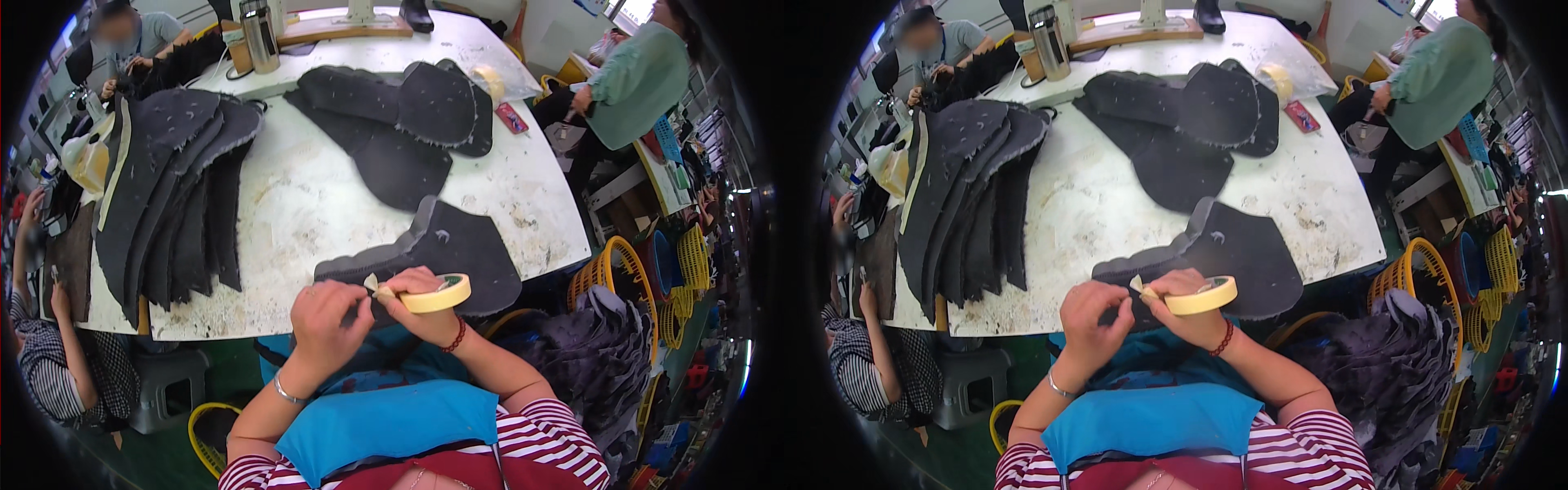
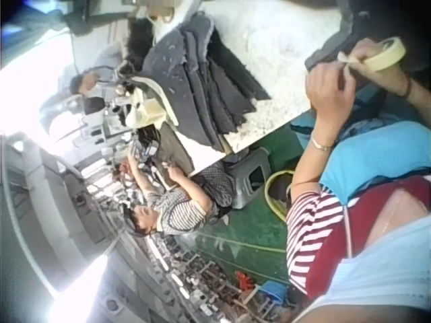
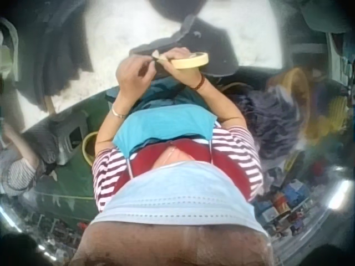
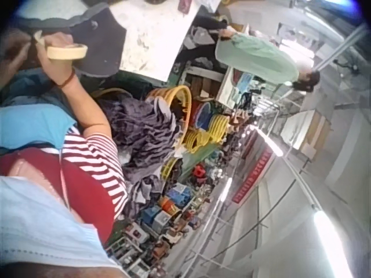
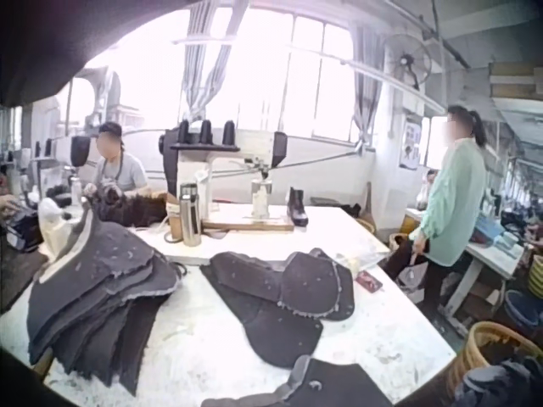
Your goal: Applying adhesive tape to the edges of black shoe upper components.
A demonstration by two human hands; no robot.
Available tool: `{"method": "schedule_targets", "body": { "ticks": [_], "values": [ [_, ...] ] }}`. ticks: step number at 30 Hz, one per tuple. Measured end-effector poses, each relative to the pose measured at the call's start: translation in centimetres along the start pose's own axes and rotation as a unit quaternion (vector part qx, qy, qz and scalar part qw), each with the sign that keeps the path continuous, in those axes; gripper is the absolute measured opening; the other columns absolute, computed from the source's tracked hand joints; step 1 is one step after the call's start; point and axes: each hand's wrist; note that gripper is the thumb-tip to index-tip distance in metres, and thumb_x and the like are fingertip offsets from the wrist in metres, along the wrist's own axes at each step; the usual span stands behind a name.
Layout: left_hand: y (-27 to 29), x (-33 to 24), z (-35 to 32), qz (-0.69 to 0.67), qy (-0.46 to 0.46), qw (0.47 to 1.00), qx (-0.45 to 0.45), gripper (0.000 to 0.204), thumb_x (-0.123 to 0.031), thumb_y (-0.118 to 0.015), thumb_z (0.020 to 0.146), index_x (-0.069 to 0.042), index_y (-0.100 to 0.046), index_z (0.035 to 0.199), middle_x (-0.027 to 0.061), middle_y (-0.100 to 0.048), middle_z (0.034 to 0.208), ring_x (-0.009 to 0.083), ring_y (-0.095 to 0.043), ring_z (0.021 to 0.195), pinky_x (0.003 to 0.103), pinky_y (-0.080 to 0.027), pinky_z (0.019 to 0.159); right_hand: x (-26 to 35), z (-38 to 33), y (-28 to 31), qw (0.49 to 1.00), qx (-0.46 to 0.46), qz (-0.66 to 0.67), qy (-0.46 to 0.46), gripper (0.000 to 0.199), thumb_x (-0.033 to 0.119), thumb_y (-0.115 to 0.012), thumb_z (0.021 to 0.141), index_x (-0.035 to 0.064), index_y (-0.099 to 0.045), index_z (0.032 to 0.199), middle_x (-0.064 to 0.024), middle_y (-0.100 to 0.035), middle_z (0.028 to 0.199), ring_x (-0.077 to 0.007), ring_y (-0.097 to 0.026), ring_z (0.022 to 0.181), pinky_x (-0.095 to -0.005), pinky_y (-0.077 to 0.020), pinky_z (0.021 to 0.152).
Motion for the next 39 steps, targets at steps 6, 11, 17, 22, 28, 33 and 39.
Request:
{"method": "schedule_targets", "body": {
  "ticks": [6,11,17,22,28,33,39],
  "values": [
    [-1.1,0.2,-0.6,-0.137,0.110,0.983,0.057,0.025,-0.001,-0.075,0.080,-0.003,-0.076,0.105,0.0073,-0.071,0.084,0.0175,-0.065,0.074,0.031,-0.052,0.069,0.1,0.2,0.4,0.999,0.006,0.040,0.010,0.014,0.008,-0.078,0.083,0.0078,-0.071,0.095,-0.0046,-0.072,0.085,-0.0220,-0.069,0.079,-0.0360,-0.0480,0.078],
    [-1.2,0.6,-0.7,-0.275,0.257,0.921,0.103,0.021,-0.003,-0.074,0.084,-0.002,-0.075,0.104,0.0064,-0.071,0.091,0.0151,-0.067,0.075,0.028,-0.053,0.071,-0.1,-0.1,0.8,0.988,0.047,0.127,-0.071,0.011,0.008,-0.078,0.084,0.0065,-0.072,0.093,-0.0047,-0.071,0.084,-0.0192,-0.068,0.078,-0.0340,-0.0502,0.074],
    [-1.8,0.9,-0.9,-0.173,0.156,0.969,0.077,0.022,-0.002,-0.076,0.080,-0.003,-0.076,0.102,0.0072,-0.065,0.090,0.0195,-0.065,0.082,0.031,-0.053,0.070,0.1,-0.3,1.0,0.960,0.083,0.201,-0.178,0.008,0.009,-0.077,0.086,0.0058,-0.071,0.090,-0.0041,-0.068,0.080,-0.0177,-0.066,0.076,-0.0320,-0.0510,0.067],
    [-2.3,0.9,-0.3,-0.044,0.040,0.997,0.044,0.018,-0.001,-0.077,0.075,-0.004,-0.075,0.093,0.0095,-0.064,0.090,0.0275,-0.065,0.083,0.037,-0.052,0.069,-0.2,-0.4,0.9,0.996,0.063,0.018,-0.063,0.009,0.010,-0.076,0.086,0.0067,-0.071,0.093,-0.0029,-0.070,0.083,-0.0182,-0.067,0.079,-0.0333,-0.0493,0.076],
    [-2.8,1.1,-0.7,-0.052,0.054,0.996,0.037,0.014,0.000,-0.074,0.078,-0.002,-0.074,0.092,0.0083,-0.068,0.087,0.0213,-0.065,0.079,0.031,-0.051,0.072,0.2,0.0,0.7,0.992,0.005,-0.123,0.029,0.013,0.014,-0.080,0.081,0.0114,-0.068,0.087,-0.0014,-0.066,0.077,-0.0208,-0.065,0.073,-0.0364,-0.0453,0.071],
    [-3.4,2.3,-2.3,-0.323,0.287,0.896,0.098,0.011,0.001,-0.066,0.090,0.004,-0.074,0.096,0.0049,-0.072,0.096,0.0084,-0.063,0.080,0.023,-0.050,0.073,0.9,0.6,0.8,0.982,-0.015,-0.170,0.081,0.016,0.015,-0.081,0.079,0.0127,-0.065,0.082,-0.0016,-0.063,0.074,-0.0215,-0.063,0.069,-0.0371,-0.0452,0.067],
    [-3.1,1.9,-2.5,-0.345,0.327,0.873,0.112,0.013,-0.001,-0.064,0.094,0.005,-0.074,0.098,0.0052,-0.073,0.093,0.0074,-0.063,0.080,0.022,-0.051,0.073,0.8,0.5,0.9,0.978,-0.004,-0.189,0.084,0.017,0.014,-0.080,0.078,0.0128,-0.063,0.079,-0.0029,-0.061,0.071,-0.0224,-0.062,0.067,-0.0372,-0.0454,0.064]
  ]
}}
Point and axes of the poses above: each hand's wrist, its own z-axis towards the middle knuckle, its own y-axis out of the back of the hand, x = y × z
